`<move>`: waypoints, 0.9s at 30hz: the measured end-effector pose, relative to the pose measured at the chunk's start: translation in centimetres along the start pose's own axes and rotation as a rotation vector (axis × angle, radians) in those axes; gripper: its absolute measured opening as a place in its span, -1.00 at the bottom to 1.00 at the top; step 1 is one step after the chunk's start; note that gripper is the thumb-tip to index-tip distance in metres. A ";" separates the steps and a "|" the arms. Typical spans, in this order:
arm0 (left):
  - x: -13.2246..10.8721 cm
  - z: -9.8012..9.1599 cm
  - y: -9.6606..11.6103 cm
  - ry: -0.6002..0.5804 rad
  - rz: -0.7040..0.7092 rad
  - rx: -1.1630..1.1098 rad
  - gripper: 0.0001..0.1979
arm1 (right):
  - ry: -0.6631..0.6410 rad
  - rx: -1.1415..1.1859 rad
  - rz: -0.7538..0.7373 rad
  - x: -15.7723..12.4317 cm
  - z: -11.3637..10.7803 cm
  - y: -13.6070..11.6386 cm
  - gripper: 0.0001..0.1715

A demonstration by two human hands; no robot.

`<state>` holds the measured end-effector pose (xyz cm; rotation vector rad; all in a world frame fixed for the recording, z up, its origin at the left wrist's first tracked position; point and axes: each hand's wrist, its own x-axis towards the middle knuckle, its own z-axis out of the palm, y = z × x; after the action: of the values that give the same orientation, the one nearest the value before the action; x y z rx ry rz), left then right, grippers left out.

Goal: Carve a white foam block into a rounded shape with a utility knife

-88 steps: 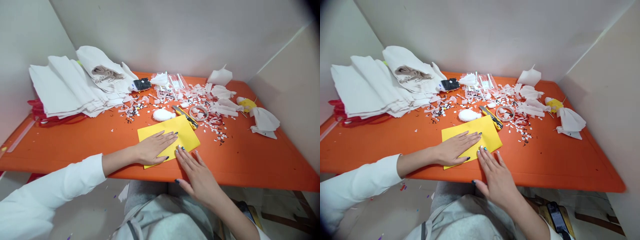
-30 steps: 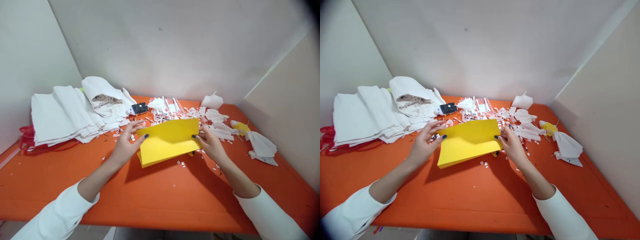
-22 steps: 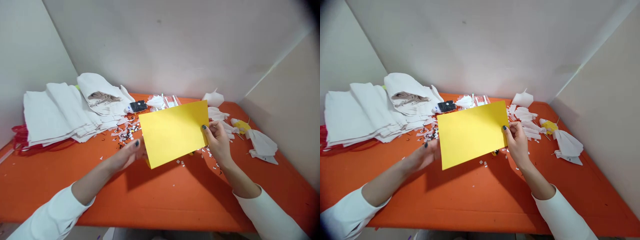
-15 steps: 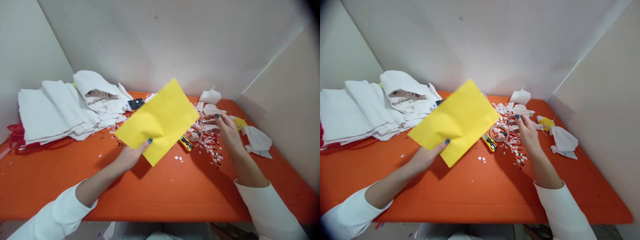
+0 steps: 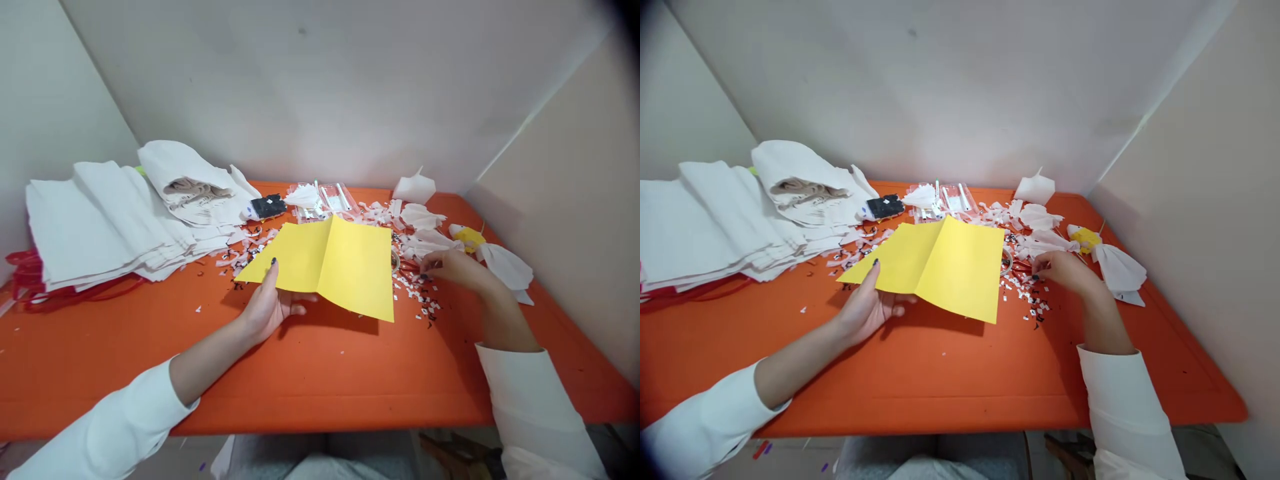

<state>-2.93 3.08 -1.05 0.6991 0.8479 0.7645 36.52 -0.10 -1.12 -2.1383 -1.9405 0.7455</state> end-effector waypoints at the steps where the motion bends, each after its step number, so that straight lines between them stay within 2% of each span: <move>1: 0.1 -0.2 0.0 -0.045 -0.027 0.048 -0.52 | -0.021 -0.012 0.016 -0.5 -0.5 0.6 -0.84; 3: 0.1 -0.7 0.3 -0.216 -0.155 0.196 -0.40 | -0.038 -0.044 0.086 -1.6 -1.6 1.8 -0.82; 6: -0.7 -1.1 1.3 -0.647 -0.406 0.501 -0.30 | 0.060 -0.109 0.242 -2.9 -2.7 2.1 -0.85; 8: -1.5 -1.1 1.8 -0.876 -0.423 0.666 -0.38 | 0.195 -0.119 0.263 -3.1 -2.7 1.2 -0.89; 9: -1.8 -1.0 2.0 -0.908 -0.371 0.705 -0.44 | 0.253 -0.106 0.219 -2.9 -2.5 0.5 -0.86; 10: -2.1 -1.0 2.1 -0.850 -0.238 0.736 -0.48 | 0.278 -0.083 0.146 -2.6 -2.1 -0.2 -0.85; 11: -2.2 -1.1 2.3 -0.735 -0.062 0.761 -0.52 | 0.278 -0.063 0.080 -2.1 -1.7 -0.9 -0.87; 13: -1.8 -1.4 2.7 -0.395 0.323 0.868 -0.60 | 0.237 -0.071 0.028 -1.0 -0.6 -2.0 -0.87; 14: -1.3 -1.7 3.1 -0.234 0.467 0.978 -0.63 | 0.197 -0.112 0.020 -0.5 -0.1 -2.4 -0.85; 16: -0.2 -2.6 3.9 0.137 0.613 1.304 -0.70 | 0.144 -0.211 0.007 0.2 0.7 -2.7 -0.78; 17: 0.4 -3.1 4.4 0.277 0.625 1.460 -0.73 | 0.127 -0.260 0.001 0.5 1.0 -2.8 -0.75; 18: 1.0 -3.7 4.8 0.361 0.606 1.565 -0.75 | 0.121 -0.296 -0.002 0.6 1.3 -2.9 -0.75; 21: 2.1 -5.0 5.6 0.460 0.441 1.666 -0.76 | 0.116 -0.368 0.028 0.5 1.5 -3.1 -0.81; 24: 2.3 -5.5 5.5 0.427 0.458 1.690 -0.74 | 0.139 -0.406 0.088 -0.1 0.9 -2.8 -0.81; 26: 2.2 -5.3 5.2 0.389 0.487 1.698 -0.74 | 0.180 -0.278 0.109 -0.8 0.2 -2.2 -0.78; 27: 2.1 -5.2 5.1 0.376 0.487 1.699 -0.73 | 0.198 -0.134 0.115 -1.1 -0.3 -1.8 -0.75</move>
<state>-7.90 8.74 -0.35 2.3702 1.6618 0.4351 34.99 -0.85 0.21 -2.3178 -1.8259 0.4113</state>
